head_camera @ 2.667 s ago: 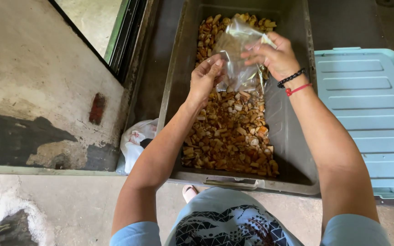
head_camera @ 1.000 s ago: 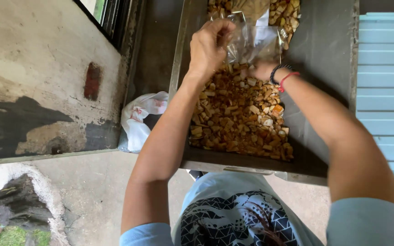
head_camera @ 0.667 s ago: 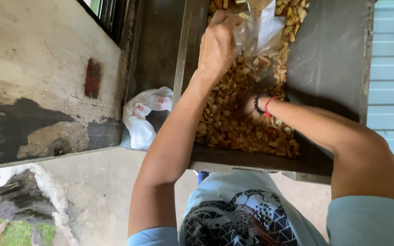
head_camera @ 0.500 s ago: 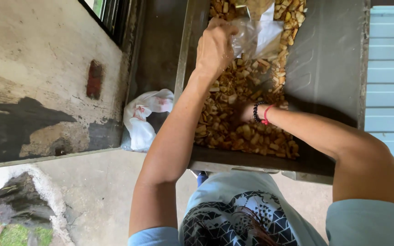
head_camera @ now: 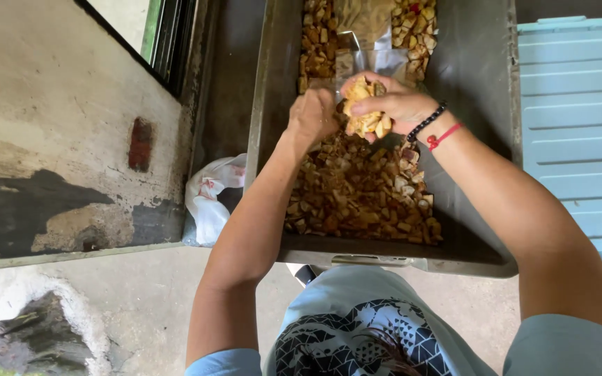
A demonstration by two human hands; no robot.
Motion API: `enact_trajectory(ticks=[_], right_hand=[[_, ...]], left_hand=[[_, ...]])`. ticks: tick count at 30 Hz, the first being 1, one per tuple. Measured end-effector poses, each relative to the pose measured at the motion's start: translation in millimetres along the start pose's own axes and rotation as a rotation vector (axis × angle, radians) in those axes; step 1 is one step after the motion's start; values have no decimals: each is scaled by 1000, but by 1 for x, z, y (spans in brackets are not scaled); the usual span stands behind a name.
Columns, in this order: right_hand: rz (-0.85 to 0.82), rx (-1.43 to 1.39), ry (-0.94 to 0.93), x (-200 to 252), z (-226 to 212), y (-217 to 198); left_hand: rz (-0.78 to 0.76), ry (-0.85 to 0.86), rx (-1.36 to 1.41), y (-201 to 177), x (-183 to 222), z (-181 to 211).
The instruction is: The person sets aside a blue plastic lid and begins filling small plastic bags with food pieces from a large bin by hand. They place the filled bags onto the lid and continue scooping more food into additional bags.
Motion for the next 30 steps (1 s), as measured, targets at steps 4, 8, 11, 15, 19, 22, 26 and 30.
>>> enact_trajectory(ticks=[4,8,11,15,19,22,26,30], right_hand=[[162,4,186,-1,15,-11],[312,67,265,-1,24,-22],[455,-69,264,0,27,-39],[463,-239,61,-11,29,-50],[444,-55,-56,-10,28,-62],[809,188,-154,-4,47,-96],[-80,1200,364,-46,221,-11],[-210,838,-39,-44,308,66]], left_hand=[[-304,-288,74,20,3,0],[-240,-276,101,20,10,-3],[-370,-252,-4,49,8,-8],[-484,-284,-18,65,8,-8],[-365,-361,95,20,-7,4],[-224,-345,288,-28,-16,18],[-35,-242,314,-65,-25,25],[142,-74,289,-75,-26,27]])
Point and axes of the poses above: each hand's wrist, its own x-axis away from the middle knuckle, its own y-axis out of the palm, z = x × y, the point moved 10 cm from there along -x, towards the middle knuckle, and after that the axes turned 2 degrees about x, right-handed, at the moved point
